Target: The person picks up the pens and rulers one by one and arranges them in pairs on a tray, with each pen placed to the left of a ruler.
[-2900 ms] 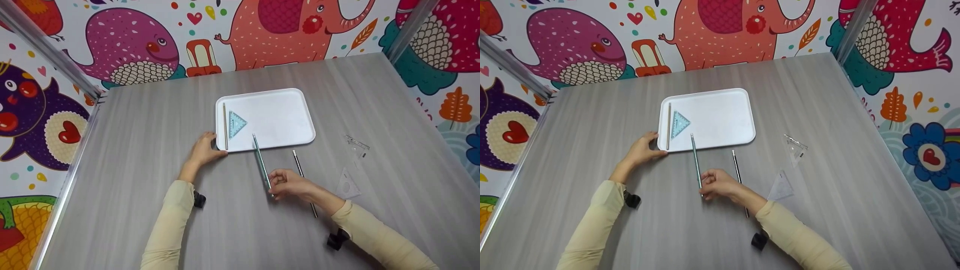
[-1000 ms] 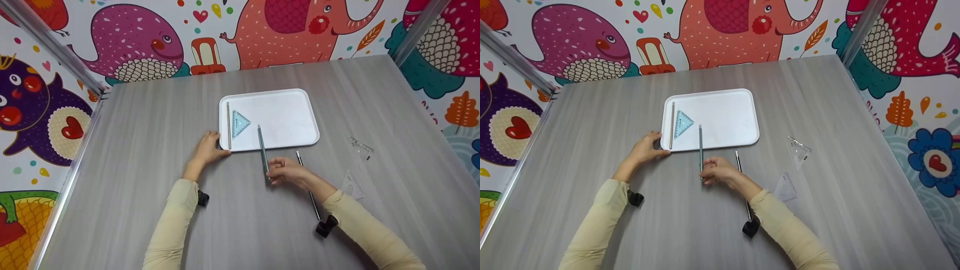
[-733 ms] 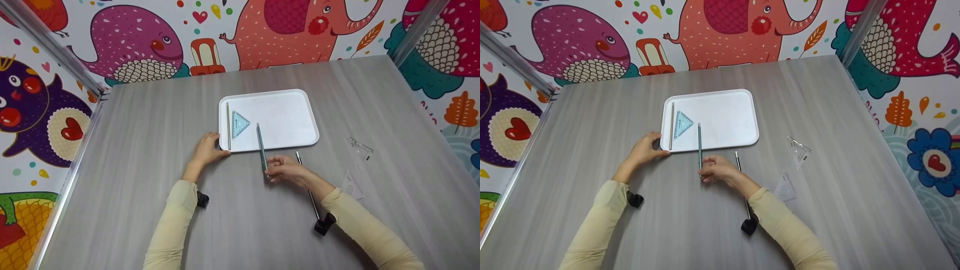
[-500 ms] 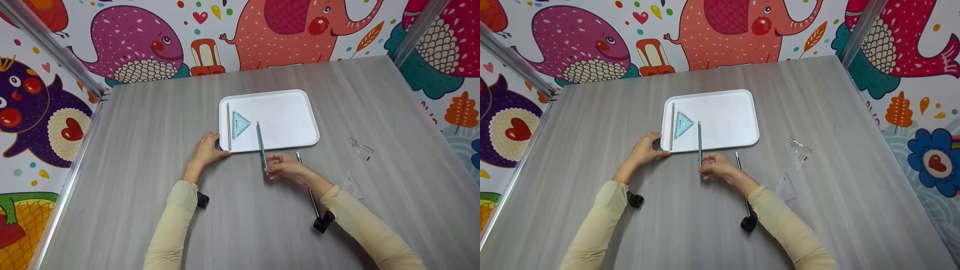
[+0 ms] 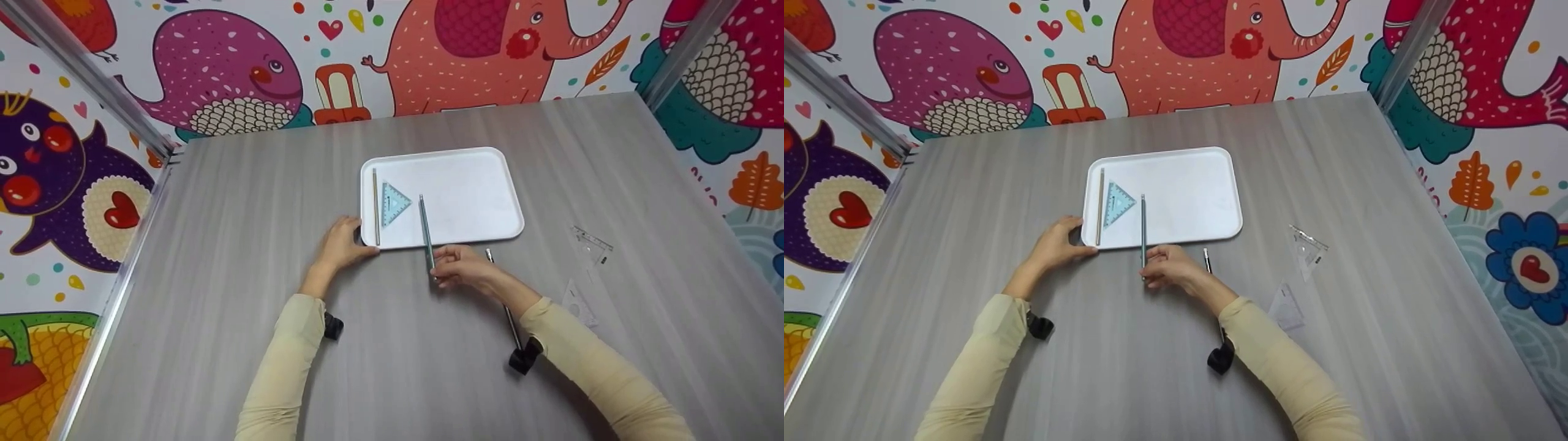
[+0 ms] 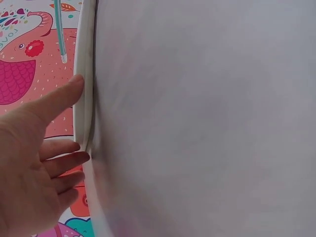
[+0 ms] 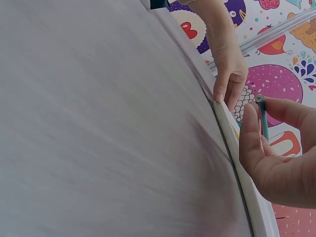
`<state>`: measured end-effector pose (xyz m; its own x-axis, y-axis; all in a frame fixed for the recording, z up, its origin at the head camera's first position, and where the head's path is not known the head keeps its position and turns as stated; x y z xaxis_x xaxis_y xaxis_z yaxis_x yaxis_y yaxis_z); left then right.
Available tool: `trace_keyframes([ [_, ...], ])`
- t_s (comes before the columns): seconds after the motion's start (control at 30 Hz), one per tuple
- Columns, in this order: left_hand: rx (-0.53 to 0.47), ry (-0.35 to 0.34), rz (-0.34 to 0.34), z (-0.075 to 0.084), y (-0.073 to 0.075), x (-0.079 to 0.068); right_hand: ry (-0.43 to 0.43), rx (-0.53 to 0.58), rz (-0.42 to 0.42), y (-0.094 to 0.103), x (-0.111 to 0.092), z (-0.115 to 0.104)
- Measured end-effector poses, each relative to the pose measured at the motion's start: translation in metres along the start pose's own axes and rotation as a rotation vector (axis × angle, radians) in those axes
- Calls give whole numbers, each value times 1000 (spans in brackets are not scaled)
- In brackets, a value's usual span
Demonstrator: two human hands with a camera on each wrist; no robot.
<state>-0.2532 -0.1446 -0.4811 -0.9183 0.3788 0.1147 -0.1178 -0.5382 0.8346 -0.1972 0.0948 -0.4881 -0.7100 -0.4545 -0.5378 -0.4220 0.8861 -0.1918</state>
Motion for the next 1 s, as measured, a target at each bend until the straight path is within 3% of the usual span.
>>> trace_keyframes([
  [0.5, 25, -17, -1, 0, 0, -1, -6, -64, 61, 6, 11, -12],
  [1.0, 28, 9, -10, 1, 0, -1, 11, -84, 113, 6, 24, -24],
])
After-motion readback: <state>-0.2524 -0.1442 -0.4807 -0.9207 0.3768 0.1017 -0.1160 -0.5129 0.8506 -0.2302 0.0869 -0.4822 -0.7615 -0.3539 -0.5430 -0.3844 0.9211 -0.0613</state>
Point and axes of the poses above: each hand's wrist, its own x-axis towards the middle knuckle, its own y-axis out of the back of the hand, z = x × y, the point moved 3 cm from there along x, towards the middle knuckle, and after that the axes turned 9 degrees about -y, right-handed, at the moved point
